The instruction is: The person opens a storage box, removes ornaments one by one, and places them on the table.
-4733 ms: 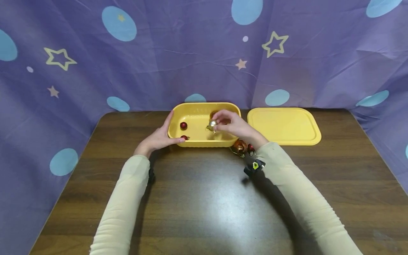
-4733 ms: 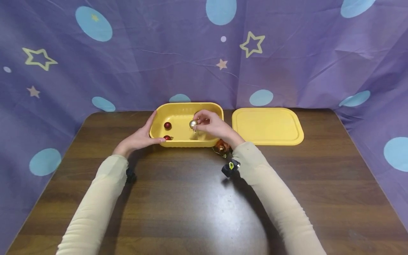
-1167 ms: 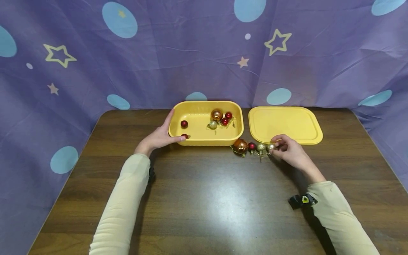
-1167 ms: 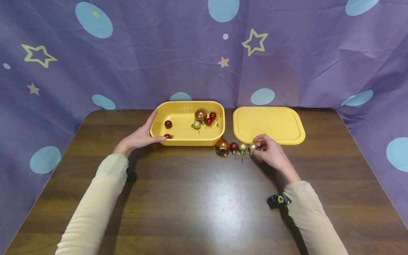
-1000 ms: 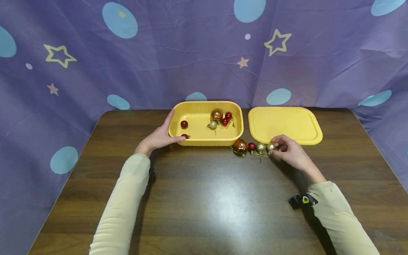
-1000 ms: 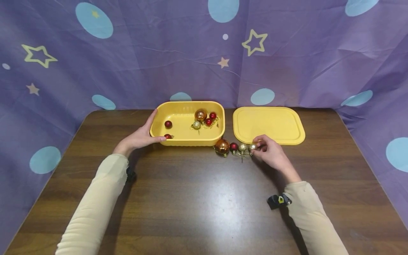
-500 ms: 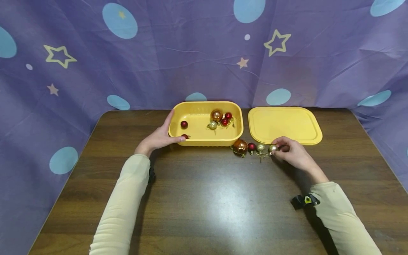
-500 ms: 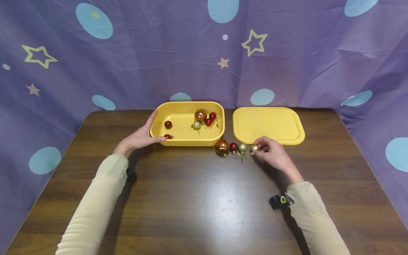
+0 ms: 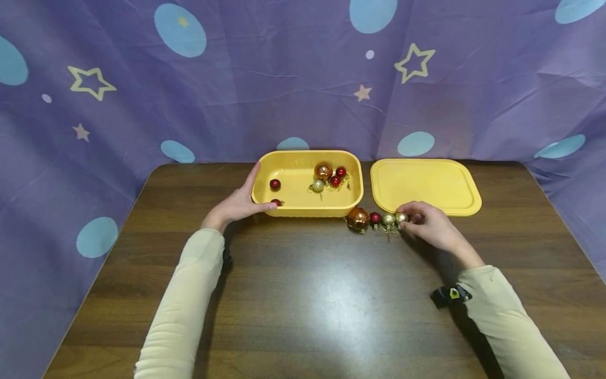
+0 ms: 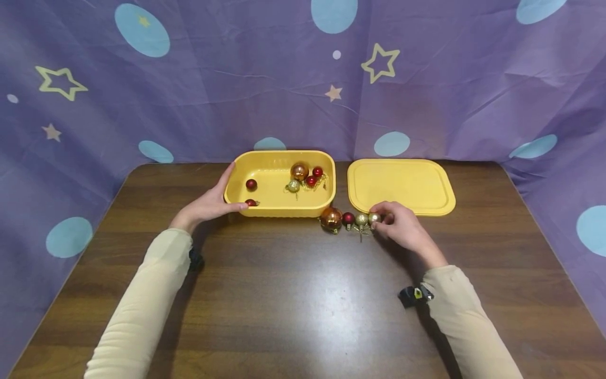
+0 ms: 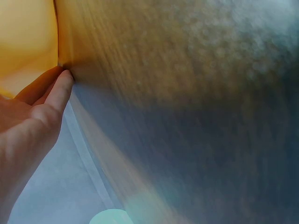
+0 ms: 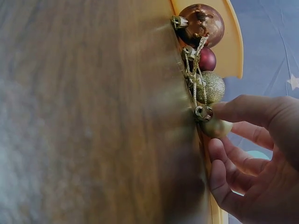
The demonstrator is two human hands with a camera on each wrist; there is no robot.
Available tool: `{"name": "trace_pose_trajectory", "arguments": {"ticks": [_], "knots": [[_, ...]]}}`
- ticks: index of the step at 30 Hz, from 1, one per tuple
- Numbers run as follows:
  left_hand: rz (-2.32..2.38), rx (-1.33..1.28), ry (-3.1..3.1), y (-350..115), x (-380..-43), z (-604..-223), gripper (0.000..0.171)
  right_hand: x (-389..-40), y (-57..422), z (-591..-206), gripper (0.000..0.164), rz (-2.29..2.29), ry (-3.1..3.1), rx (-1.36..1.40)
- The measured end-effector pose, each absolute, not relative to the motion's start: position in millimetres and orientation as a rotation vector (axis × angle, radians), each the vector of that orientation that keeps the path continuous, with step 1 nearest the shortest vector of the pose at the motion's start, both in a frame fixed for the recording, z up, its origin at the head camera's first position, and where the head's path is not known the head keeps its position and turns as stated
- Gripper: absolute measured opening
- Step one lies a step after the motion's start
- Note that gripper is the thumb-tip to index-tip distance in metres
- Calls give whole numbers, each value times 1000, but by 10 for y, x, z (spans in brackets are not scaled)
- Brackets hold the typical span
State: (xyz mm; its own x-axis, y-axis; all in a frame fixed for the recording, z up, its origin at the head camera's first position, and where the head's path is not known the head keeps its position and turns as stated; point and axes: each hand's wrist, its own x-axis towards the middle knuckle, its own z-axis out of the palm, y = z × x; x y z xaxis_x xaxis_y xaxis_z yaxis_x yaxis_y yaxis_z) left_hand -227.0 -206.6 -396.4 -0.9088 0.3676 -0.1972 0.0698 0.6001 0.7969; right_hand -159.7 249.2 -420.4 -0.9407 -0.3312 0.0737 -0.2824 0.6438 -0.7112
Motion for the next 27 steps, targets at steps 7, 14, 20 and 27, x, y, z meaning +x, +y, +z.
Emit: {"name": "trace_pose_trajectory", "arguments": {"ticks": [7, 14, 20, 27], "knots": [[1260, 372, 2469, -2070, -2298, -3979, 114, -1582, 2504, -4165, 31, -1183, 2787, -534], [1221, 364, 2498, -2067, -2287, -3963, 115, -1592, 2516, -4194, 31, -1230, 2795, -531], [1226, 379, 2501, -2067, -2295, -3976, 115, -1611, 2513, -4201, 26, -1220, 2878, -564], [1235, 375, 2491, -2075, -2291, -3994, 114, -1634, 2493, -4208, 24, -1136, 2901, -586]]}}
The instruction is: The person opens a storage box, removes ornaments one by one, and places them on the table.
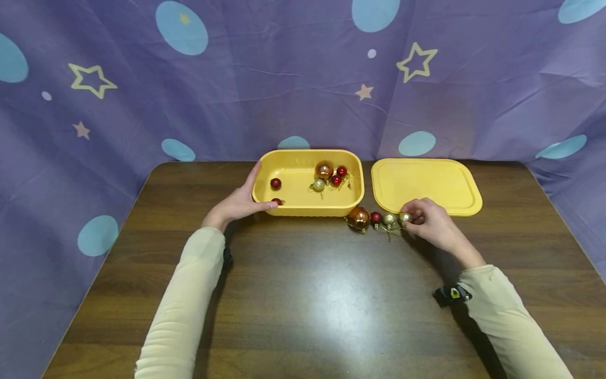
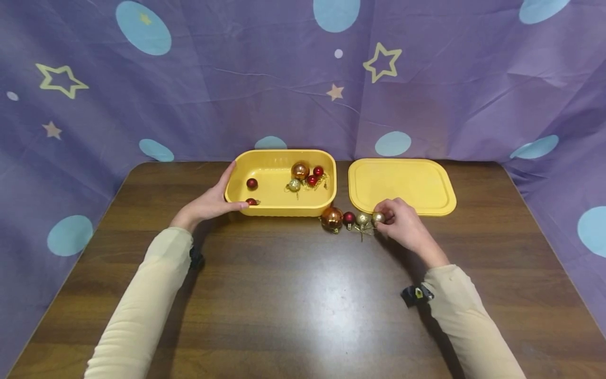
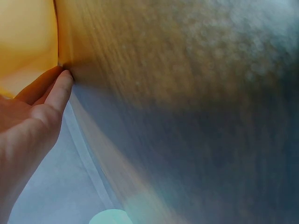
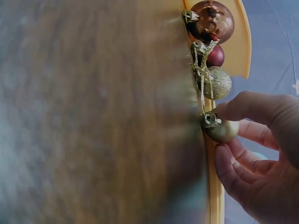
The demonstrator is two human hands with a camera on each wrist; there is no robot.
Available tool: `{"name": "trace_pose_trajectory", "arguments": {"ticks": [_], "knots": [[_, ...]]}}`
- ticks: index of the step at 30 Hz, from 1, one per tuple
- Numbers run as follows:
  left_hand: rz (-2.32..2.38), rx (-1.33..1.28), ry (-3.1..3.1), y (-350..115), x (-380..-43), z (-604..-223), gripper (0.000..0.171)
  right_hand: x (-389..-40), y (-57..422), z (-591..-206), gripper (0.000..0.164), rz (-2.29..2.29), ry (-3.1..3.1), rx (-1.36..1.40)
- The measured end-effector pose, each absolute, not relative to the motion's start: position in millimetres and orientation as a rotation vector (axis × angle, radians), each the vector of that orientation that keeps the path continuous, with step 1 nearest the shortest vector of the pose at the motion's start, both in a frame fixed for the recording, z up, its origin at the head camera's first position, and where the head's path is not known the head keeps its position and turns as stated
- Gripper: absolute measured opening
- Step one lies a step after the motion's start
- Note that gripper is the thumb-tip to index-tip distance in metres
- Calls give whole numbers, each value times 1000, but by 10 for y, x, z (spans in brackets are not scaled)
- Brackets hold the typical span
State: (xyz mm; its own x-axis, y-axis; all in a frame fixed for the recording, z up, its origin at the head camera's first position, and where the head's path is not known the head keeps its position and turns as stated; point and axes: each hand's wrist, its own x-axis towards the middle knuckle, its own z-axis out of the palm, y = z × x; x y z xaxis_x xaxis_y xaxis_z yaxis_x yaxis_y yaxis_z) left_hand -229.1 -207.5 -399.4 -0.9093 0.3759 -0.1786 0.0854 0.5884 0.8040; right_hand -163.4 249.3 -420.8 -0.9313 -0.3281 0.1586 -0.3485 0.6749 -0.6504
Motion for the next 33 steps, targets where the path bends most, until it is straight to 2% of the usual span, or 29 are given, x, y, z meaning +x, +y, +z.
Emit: {"name": "trace_pose_trajectory", "arguments": {"ticks": [14, 33], "knots": [[1220, 361, 2499, -2062, -2253, -3947, 115, -1654, 2454, -4247, 24, 1197, -2839, 577], [1224, 349, 2491, -2070, -2266, -3977, 114, -1646, 2548, -4174, 34, 1157, -2891, 602]]}}
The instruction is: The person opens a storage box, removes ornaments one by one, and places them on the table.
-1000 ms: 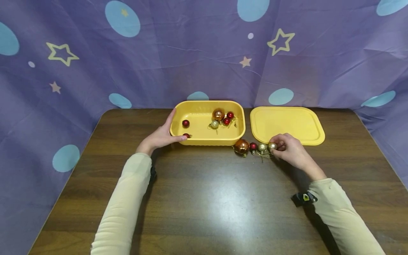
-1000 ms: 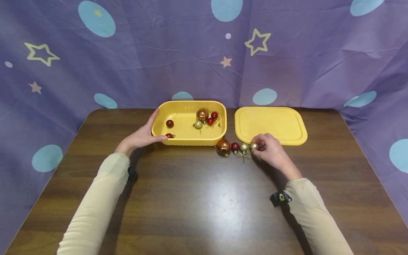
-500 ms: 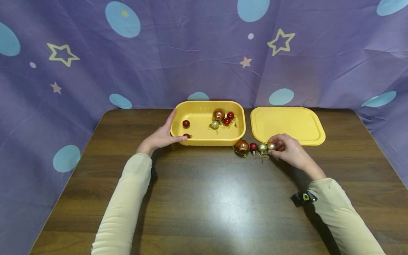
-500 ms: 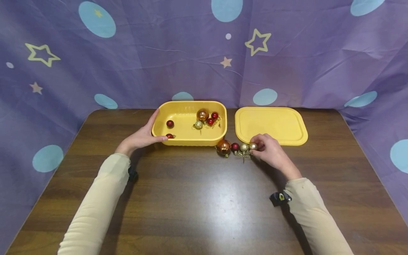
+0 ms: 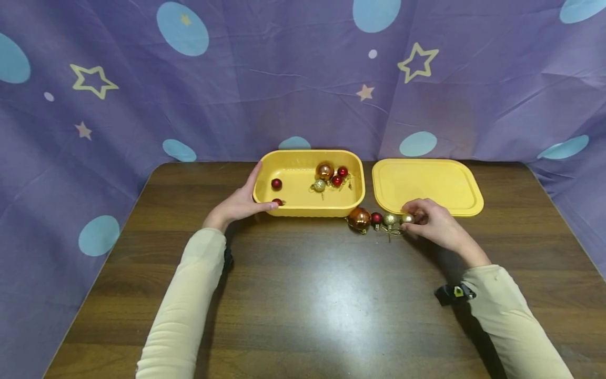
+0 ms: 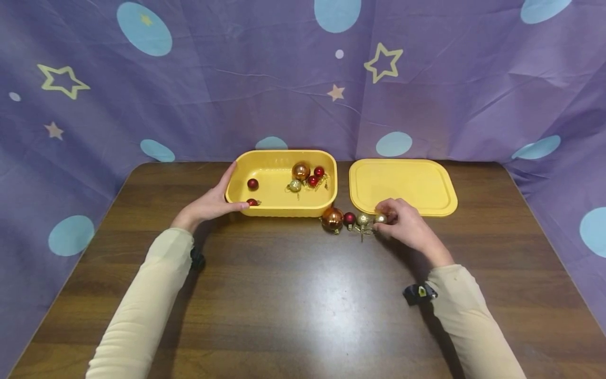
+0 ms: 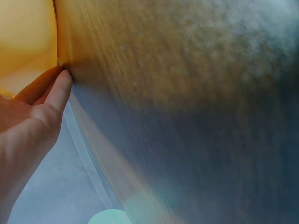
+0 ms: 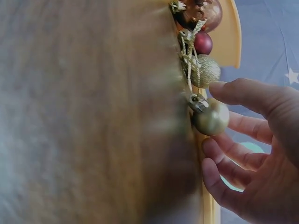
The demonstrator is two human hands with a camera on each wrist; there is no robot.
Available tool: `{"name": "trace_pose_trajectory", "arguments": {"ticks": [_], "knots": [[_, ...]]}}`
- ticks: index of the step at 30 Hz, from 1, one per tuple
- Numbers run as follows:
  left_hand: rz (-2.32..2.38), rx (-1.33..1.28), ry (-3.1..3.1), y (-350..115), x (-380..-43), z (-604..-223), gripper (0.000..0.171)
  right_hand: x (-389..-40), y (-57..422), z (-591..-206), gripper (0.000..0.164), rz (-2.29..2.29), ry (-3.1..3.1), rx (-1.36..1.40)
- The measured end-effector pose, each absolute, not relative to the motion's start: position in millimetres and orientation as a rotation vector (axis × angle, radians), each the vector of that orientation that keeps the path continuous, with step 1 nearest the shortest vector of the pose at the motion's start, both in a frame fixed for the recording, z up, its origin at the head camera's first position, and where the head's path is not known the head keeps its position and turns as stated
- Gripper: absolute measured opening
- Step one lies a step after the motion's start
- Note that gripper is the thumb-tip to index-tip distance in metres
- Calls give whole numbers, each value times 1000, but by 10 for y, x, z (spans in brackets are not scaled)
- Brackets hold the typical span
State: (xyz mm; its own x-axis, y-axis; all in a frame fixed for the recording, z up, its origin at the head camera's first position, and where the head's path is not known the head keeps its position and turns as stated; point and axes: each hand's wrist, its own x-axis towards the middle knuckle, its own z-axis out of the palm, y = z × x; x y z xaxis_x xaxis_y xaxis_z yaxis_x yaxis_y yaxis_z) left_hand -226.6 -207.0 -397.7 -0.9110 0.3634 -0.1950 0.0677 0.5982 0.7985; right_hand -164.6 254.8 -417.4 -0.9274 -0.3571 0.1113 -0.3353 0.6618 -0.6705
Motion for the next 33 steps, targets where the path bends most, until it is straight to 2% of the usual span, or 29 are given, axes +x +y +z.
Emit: {"name": "trace_pose_trajectory", "arguments": {"ticks": [13, 25, 33], "knots": [[1217, 345, 2503, -2109, -2227, -3973, 116, -1755, 2442, -3965, 26, -1181, 2951, -654], [1239, 337, 2489, -2106, -2259, -3994, 115, -1973, 1897, -3812, 18, -1384, 2838, -711], [1216, 356, 2499, -2070, -2271, -3976, 115, -2115, 1528, -3757, 20, -1490, 2771, -754]]}}
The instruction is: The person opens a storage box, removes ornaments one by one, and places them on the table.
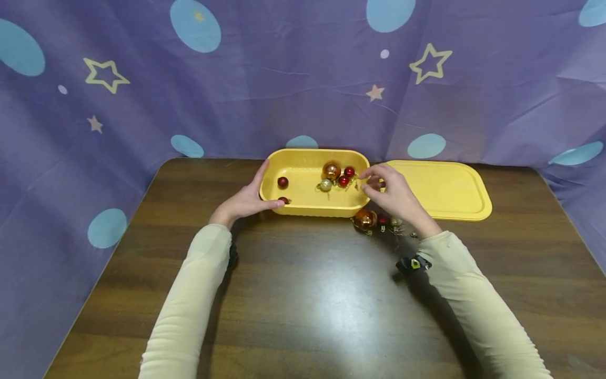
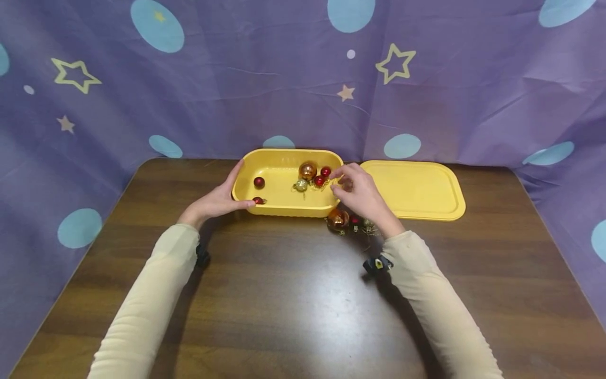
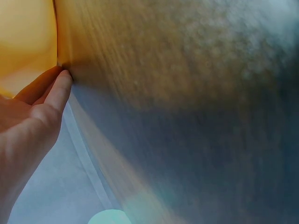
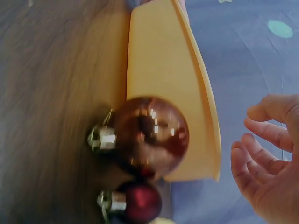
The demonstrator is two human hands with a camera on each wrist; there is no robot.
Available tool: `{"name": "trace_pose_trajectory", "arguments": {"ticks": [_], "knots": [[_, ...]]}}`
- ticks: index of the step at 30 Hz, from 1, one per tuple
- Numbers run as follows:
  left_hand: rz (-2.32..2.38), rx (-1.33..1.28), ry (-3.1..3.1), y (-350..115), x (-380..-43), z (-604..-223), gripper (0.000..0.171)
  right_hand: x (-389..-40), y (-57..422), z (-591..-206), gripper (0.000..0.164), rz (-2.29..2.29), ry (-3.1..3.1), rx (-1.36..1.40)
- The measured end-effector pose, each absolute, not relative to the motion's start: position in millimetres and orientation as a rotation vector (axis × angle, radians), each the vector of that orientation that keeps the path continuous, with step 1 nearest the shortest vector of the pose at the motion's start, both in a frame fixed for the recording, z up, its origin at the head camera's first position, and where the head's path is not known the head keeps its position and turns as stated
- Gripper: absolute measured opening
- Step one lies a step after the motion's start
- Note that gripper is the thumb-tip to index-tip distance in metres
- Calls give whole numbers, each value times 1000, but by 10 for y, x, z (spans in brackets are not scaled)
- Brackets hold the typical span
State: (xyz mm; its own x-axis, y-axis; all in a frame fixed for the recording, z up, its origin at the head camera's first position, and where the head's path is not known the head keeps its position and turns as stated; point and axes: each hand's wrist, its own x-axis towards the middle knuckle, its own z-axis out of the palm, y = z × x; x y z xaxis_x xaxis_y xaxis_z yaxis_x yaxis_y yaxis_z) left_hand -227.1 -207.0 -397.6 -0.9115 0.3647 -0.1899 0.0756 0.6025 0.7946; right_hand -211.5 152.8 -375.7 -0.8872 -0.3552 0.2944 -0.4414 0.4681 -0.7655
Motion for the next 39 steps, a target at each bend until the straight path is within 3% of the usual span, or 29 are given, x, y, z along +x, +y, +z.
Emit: {"name": "trace_pose_trajectory", "arguments": {"ticks": [16, 31, 39], "knots": [[1199, 335, 2502, -2070, -2254, -3962, 115, -2426, 964, -3844, 30, 1474, -2686, 709], [1215, 365, 2500, -2073, -2251, -3926, 115, -2631, 812, -3909, 59, 1302, -2868, 608], [1257, 377, 2480, -2056, -2245, -3900, 115, -2621, 793, -3911, 48, 1325, -2928, 602]]}}
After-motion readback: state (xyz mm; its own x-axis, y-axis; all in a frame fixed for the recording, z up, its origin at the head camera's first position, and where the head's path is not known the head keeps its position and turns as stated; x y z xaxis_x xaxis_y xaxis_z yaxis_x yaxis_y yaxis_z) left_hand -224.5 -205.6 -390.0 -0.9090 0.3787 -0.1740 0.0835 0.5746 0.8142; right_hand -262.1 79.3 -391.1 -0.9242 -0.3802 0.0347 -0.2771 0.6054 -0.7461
